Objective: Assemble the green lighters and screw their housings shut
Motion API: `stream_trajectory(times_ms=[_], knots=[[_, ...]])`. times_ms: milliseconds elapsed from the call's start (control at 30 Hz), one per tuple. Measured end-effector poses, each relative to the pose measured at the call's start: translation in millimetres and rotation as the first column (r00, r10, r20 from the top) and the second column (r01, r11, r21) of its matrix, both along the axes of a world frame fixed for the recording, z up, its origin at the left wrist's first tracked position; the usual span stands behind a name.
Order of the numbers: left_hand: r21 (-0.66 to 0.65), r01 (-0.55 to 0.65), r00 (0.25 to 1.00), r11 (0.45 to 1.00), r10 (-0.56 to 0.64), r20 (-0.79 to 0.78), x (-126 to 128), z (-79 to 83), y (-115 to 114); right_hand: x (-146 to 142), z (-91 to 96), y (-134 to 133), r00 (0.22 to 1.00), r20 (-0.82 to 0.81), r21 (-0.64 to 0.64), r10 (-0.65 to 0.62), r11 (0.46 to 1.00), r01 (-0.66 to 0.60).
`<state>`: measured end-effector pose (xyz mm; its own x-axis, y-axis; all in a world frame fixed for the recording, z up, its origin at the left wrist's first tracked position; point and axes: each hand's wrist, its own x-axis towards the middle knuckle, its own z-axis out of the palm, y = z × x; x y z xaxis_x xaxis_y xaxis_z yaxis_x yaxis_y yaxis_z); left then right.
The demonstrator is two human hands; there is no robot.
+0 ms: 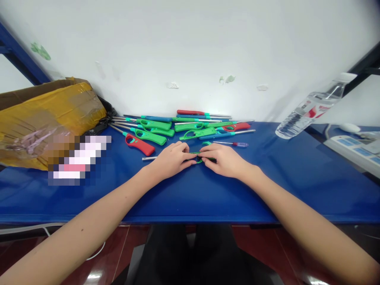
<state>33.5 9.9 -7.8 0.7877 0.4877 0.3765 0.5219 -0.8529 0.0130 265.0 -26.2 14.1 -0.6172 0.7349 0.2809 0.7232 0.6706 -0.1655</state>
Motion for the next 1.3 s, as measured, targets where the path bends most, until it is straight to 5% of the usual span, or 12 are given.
stream_trajectory(times_ms=[633,1300], knots=[[0.016,-0.011,1.0,1.0,0.011,-0.004,0.4,0.0,1.4,0.1,-2.6,0.5,1.0,-0.01,0.026,-0.001,1.0,0.001],[0.015,-0.005,1.0,1.0,0.005,-0.014,1.7,-0.7,-0.3,-8.9,-4.5,4.5,0.989,-0.133,-0.155,-0.069,0.987,0.047]])
